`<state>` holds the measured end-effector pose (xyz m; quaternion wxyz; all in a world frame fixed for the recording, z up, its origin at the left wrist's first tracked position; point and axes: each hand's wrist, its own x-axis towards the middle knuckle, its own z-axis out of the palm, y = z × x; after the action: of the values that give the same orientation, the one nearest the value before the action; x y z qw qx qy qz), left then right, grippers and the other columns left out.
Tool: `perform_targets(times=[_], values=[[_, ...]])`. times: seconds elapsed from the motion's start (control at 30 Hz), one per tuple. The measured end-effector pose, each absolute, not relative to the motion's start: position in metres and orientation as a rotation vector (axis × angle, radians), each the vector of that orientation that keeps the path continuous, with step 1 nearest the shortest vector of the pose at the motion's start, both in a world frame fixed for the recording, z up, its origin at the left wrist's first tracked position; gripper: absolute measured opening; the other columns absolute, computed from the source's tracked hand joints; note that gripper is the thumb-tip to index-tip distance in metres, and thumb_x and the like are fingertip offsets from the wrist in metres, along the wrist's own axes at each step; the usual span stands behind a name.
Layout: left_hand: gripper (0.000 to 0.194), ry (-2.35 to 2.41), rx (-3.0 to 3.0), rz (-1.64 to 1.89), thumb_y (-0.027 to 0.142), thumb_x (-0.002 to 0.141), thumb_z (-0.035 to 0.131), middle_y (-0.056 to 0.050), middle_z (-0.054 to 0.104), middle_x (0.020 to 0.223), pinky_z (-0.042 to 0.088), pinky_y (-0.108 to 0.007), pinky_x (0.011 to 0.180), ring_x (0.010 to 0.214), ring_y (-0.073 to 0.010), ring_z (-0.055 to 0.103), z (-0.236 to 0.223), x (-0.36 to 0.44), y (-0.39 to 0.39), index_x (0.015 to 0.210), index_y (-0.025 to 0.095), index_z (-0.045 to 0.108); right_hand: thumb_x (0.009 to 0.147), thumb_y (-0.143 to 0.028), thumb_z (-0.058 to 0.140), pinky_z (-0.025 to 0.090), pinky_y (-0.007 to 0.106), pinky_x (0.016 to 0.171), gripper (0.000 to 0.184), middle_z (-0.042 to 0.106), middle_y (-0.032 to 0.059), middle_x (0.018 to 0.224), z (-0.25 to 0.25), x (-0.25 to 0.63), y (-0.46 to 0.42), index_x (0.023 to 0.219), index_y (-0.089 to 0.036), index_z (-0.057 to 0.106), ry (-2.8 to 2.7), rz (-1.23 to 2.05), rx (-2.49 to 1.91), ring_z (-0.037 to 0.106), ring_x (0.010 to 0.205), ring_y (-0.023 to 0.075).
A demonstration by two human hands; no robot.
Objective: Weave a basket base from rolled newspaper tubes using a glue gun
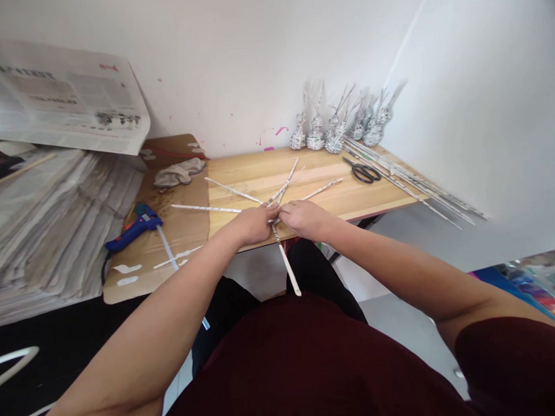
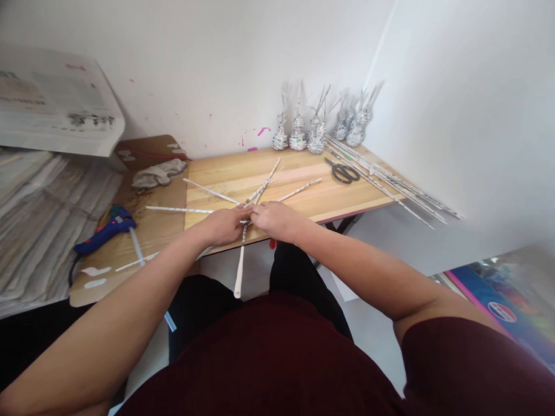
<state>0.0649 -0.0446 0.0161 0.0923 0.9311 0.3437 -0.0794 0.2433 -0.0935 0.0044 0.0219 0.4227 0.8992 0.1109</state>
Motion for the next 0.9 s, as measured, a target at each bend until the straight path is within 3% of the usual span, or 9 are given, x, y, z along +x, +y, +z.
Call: perform_targets(times=[0.2,0.33,0.43,0.6,0.9], values=[[0.058,1.056,2.741,-0.246,0.021,0.091,0.042,-0.003,0.043,0.154,0.043,-0.037,0.109,0.136,-0.0257,0.048,0.017,0.064,-0.044,0.149,0.027,0.038,0.094,-0.010,0.045,0.049,0.036,0.084,0.023,0.068,0.0157,0.099,0.004,0.242,-0.092,0.103,-0.008,0.067,2.854,0.274,1.412,0.063,0.095,0.0241],[0.061,0.983,2.757,-0.243,0.019,0.092,0.041,0.001,0.031,0.160,0.037,-0.036,0.114,0.145,-0.0234,0.036,0.014,0.063,-0.044,0.152,0.030,0.033,0.093,-0.012,0.050,0.049,0.036,0.089,0.021,0.069,0.0151,0.103,0.001,0.251,-0.092,0.096,-0.010,0.070,2.949,0.138,1.344,0.062,0.096,0.0230],[0.062,0.944,2.774,-0.257,0.019,0.093,0.040,0.000,0.026,0.162,0.035,-0.036,0.115,0.148,-0.0238,0.028,0.013,0.062,-0.045,0.153,0.029,0.030,0.091,-0.012,0.051,0.048,0.037,0.094,0.025,0.069,0.0143,0.114,0.000,0.260,-0.091,0.104,-0.012,0.072,3.053,-0.061,1.310,0.062,0.106,0.0231],[0.062,0.946,2.757,-0.268,0.018,0.094,0.038,0.000,0.026,0.162,0.032,-0.035,0.117,0.149,-0.0236,0.026,0.019,0.061,-0.049,0.154,0.029,0.029,0.094,-0.016,0.047,0.047,0.032,0.096,0.029,0.069,0.0118,0.119,0.001,0.267,-0.084,0.108,-0.015,0.073,3.115,-0.299,1.298,0.062,0.110,0.0202],[0.067,0.945,2.780,-0.246,0.013,0.091,0.040,0.001,0.024,0.163,0.031,-0.035,0.118,0.149,-0.0233,0.024,0.016,0.060,-0.049,0.154,0.030,0.025,0.088,-0.018,0.062,0.050,0.036,0.096,0.019,0.071,0.0140,0.113,-0.004,0.268,-0.083,0.102,-0.013,0.075,3.165,-0.292,1.368,0.064,0.108,0.0225]])
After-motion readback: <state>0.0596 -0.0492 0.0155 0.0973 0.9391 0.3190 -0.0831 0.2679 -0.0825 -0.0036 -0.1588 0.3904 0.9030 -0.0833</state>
